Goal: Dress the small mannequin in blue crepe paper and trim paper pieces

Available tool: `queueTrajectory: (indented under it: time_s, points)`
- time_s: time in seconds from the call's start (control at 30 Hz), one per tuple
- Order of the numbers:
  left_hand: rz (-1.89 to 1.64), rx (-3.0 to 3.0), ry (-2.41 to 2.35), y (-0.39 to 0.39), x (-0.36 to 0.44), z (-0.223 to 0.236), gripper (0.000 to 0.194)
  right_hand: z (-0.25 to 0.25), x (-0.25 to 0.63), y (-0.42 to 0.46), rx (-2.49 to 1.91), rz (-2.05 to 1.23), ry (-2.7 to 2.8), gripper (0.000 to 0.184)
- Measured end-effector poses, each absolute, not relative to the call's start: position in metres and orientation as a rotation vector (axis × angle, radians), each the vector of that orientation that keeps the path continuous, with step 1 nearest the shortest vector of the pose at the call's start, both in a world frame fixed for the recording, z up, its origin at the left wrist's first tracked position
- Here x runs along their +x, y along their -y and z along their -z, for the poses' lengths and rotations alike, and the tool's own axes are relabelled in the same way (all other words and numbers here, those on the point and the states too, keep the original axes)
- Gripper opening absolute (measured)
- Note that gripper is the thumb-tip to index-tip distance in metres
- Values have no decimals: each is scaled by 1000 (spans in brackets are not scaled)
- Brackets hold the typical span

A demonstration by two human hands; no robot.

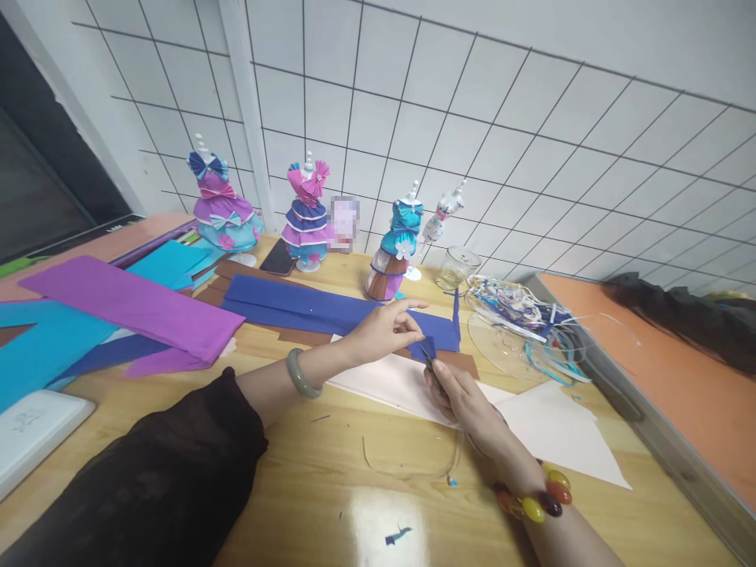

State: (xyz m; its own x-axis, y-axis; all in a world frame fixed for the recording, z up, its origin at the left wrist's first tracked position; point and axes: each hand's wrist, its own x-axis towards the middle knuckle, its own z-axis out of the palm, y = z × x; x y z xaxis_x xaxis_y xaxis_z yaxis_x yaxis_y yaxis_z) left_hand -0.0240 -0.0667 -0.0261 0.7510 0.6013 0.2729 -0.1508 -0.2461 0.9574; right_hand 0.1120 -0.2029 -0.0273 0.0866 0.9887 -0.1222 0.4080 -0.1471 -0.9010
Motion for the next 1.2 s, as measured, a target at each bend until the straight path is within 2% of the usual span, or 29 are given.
queueTrajectory:
  time_s: [0.67, 1.2]
  points:
    - [-720, 1657, -373, 69, -25, 23, 51, 30, 113, 202, -1664, -1045, 1382, 47]
    - [-561, 1578, -355, 64, -24, 31, 60, 36, 118, 200, -1628, -1062, 1319, 47]
